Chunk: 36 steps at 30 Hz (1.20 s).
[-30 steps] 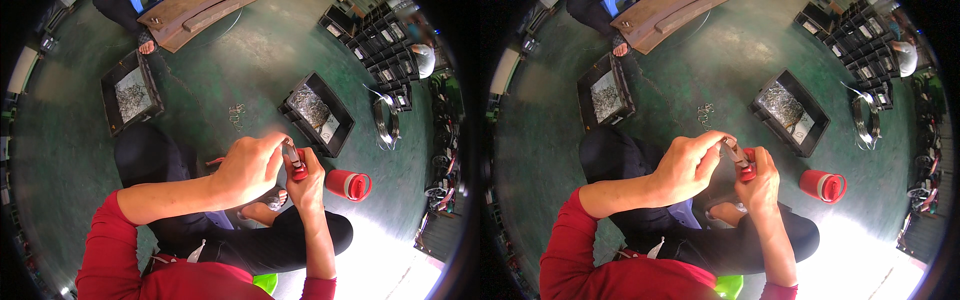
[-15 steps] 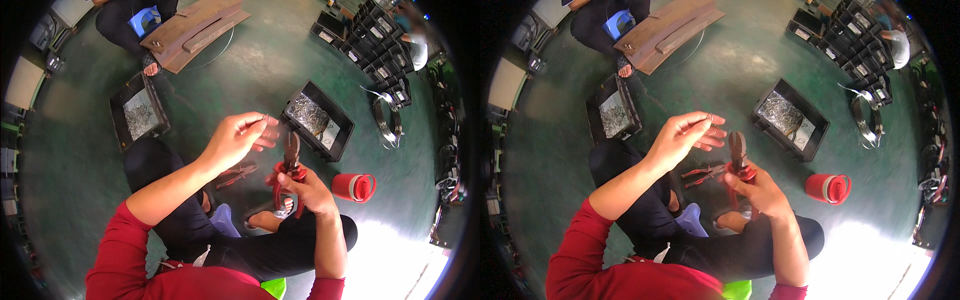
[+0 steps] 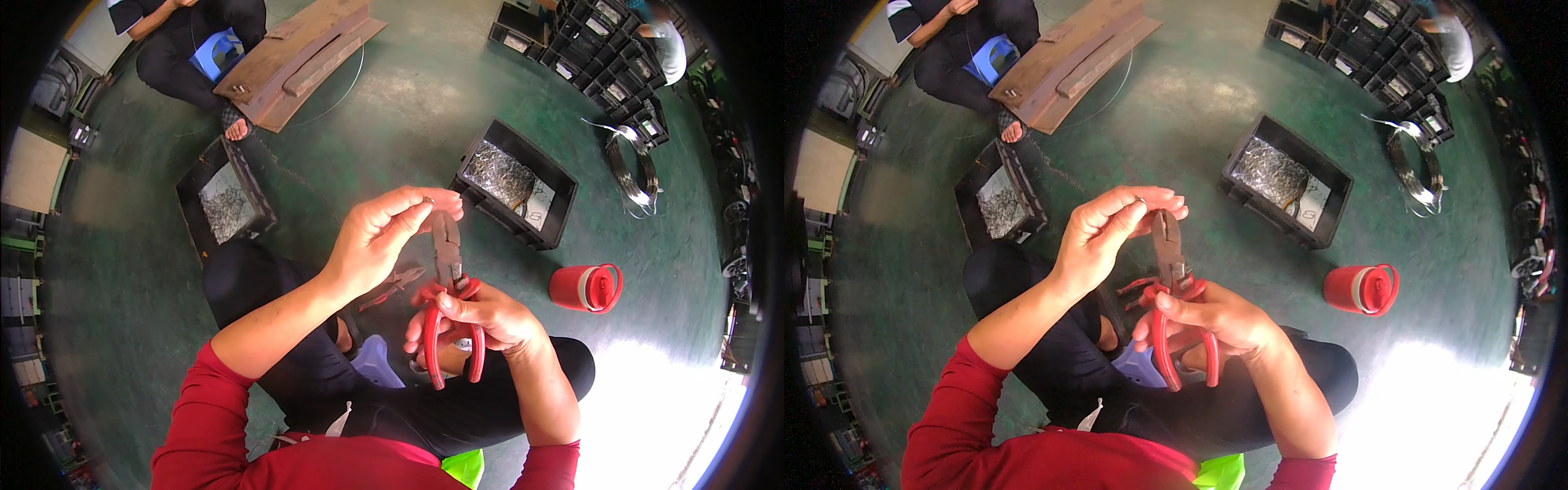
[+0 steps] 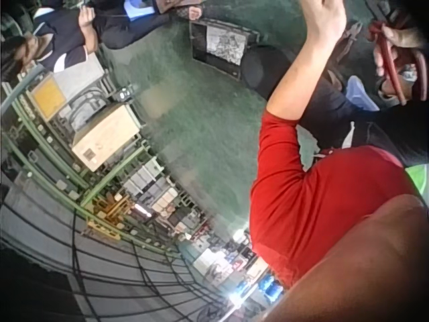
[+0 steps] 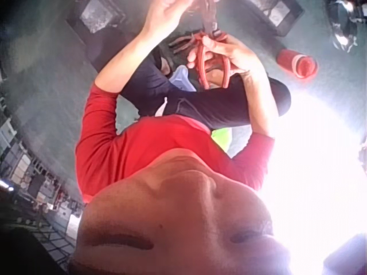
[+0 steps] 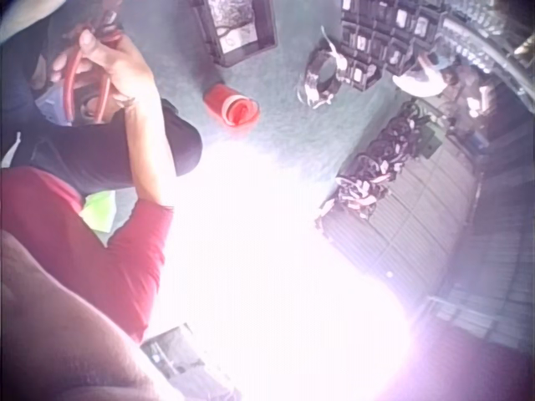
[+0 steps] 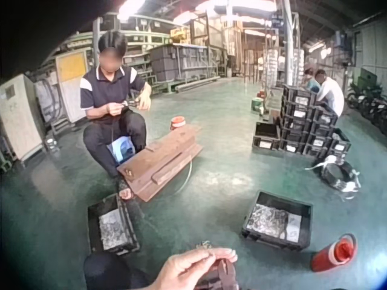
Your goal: The person sits on a low stool and repeatedly picks up small metal wire pieces from the floor. Using red-handled pliers, they bend each piece into a loop and place it into a black plastic bin. A coworker works on a wooden board in the background.
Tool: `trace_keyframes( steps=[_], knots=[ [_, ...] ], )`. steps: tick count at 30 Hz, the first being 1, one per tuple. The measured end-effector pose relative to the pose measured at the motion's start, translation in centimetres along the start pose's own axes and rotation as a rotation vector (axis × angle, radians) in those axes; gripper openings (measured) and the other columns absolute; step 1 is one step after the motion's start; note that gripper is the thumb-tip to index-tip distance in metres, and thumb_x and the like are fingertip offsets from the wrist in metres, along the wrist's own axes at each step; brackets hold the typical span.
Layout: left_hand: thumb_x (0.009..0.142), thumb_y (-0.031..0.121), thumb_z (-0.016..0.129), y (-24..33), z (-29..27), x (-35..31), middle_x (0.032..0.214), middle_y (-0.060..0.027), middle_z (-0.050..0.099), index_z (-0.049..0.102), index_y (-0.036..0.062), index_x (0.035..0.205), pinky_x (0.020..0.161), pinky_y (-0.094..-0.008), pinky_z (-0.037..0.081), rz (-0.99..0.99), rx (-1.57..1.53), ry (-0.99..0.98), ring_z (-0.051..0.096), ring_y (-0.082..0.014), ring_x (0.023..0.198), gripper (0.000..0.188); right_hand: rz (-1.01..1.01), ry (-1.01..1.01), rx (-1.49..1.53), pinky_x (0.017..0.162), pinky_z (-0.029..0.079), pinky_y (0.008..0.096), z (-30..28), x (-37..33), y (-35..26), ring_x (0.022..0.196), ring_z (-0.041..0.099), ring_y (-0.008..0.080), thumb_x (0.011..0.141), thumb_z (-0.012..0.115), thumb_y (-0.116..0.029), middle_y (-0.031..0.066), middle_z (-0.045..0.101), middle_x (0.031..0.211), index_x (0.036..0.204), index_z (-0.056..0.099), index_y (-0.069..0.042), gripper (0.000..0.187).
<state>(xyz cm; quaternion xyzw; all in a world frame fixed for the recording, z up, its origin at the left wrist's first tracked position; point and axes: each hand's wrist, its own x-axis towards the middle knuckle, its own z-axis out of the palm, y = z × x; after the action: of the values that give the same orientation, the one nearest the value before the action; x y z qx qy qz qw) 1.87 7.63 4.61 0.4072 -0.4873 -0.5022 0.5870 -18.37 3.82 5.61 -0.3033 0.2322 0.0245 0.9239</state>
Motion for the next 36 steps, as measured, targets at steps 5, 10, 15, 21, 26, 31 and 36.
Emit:
trace_keyframes(
  steps=[5, 10, 15, 21, 26, 31, 36],
  knots=[
    [0.103, 0.023, 0.043, 0.8, -1.2, 0.3, 0.124, -0.0178, 0.062, 0.054, -0.0021, 0.131, 0.104, -0.0405, 0.044, -0.099, -0.079, 0.020, 0.059, -0.0269, 0.119, 0.039, -0.108, 0.384, -0.519, 0.073, 0.051, 0.0352, 0.1, -0.4, 0.0, 0.080, 0.065, 0.0208, 0.092, 0.066, -0.037, 0.0111, 0.066, 0.085, 0.100, 0.061, 0.000, 0.038],
    [0.103, 0.033, 0.047, 1.7, -2.5, 0.4, 0.096, -0.0135, 0.069, 0.063, -0.0018, 0.121, 0.078, -0.0340, 0.055, -0.430, 0.025, -0.053, 0.069, -0.0222, 0.081, 0.043, -0.149, 0.760, -0.990, 0.061, 0.044, 0.0276, 0.6, -0.5, 0.6, 0.064, 0.051, 0.0091, 0.093, 0.066, -0.026, 0.0011, 0.058, 0.072, 0.099, 0.059, -0.004, 0.024],
    [0.100, 0.016, 0.054, 1.8, -1.5, -0.2, 0.081, -0.0095, 0.068, 0.065, -0.0018, 0.119, 0.060, -0.0249, 0.051, -0.423, 0.096, -0.150, 0.066, -0.0147, 0.062, 0.028, -0.241, 0.866, -1.056, 0.064, 0.045, 0.0295, 0.7, -0.2, 1.0, 0.066, 0.052, 0.0114, 0.090, 0.069, -0.023, 0.0044, 0.059, 0.071, 0.098, 0.059, 0.000, 0.026],
    [0.102, 0.009, 0.041, 1.7, -0.1, -1.4, 0.058, -0.0016, 0.054, 0.060, 0.0026, 0.123, 0.052, -0.0246, 0.043, -0.331, 0.310, -0.082, 0.050, -0.0065, 0.052, 0.029, -0.173, 0.900, -1.089, 0.067, 0.047, 0.0291, 0.5, 0.1, 1.1, 0.068, 0.054, 0.0114, 0.089, 0.069, -0.018, 0.0063, 0.060, 0.072, 0.100, 0.060, 0.001, 0.024],
    [0.100, 0.008, 0.042, 1.0, 0.0, -1.6, 0.056, -0.0014, 0.050, 0.061, 0.0037, 0.120, 0.051, -0.0241, 0.041, -0.158, 0.457, -0.033, 0.048, -0.0055, 0.051, 0.027, -0.242, 0.762, -0.974, 0.061, 0.044, 0.0268, -0.2, 0.3, 1.7, 0.066, 0.052, 0.0087, 0.091, 0.068, -0.018, 0.0003, 0.057, 0.070, 0.102, 0.060, 0.000, 0.023],
    [0.101, 0.008, 0.042, 0.8, 0.0, -1.6, 0.056, -0.0004, 0.049, 0.061, 0.0043, 0.121, 0.050, -0.0238, 0.039, -0.206, 0.415, -0.036, 0.046, -0.0046, 0.052, 0.028, -0.223, 0.701, -0.923, 0.054, 0.038, 0.0242, -0.4, 0.4, 1.8, 0.059, 0.047, 0.0053, 0.093, 0.066, -0.017, -0.0023, 0.053, 0.068, 0.105, 0.060, -0.001, 0.021],
    [0.102, 0.009, 0.041, 1.0, 0.0, -1.5, 0.057, 0.0016, 0.048, 0.061, 0.0029, 0.121, 0.050, -0.0233, 0.038, -0.280, 0.313, -0.053, 0.043, -0.0038, 0.051, 0.029, -0.139, 0.738, -0.884, 0.070, 0.048, 0.0332, -0.1, 0.2, 1.5, 0.072, 0.063, 0.0194, 0.088, 0.070, -0.021, 0.0127, 0.065, 0.077, 0.102, 0.062, -0.001, 0.025]
  ],
)
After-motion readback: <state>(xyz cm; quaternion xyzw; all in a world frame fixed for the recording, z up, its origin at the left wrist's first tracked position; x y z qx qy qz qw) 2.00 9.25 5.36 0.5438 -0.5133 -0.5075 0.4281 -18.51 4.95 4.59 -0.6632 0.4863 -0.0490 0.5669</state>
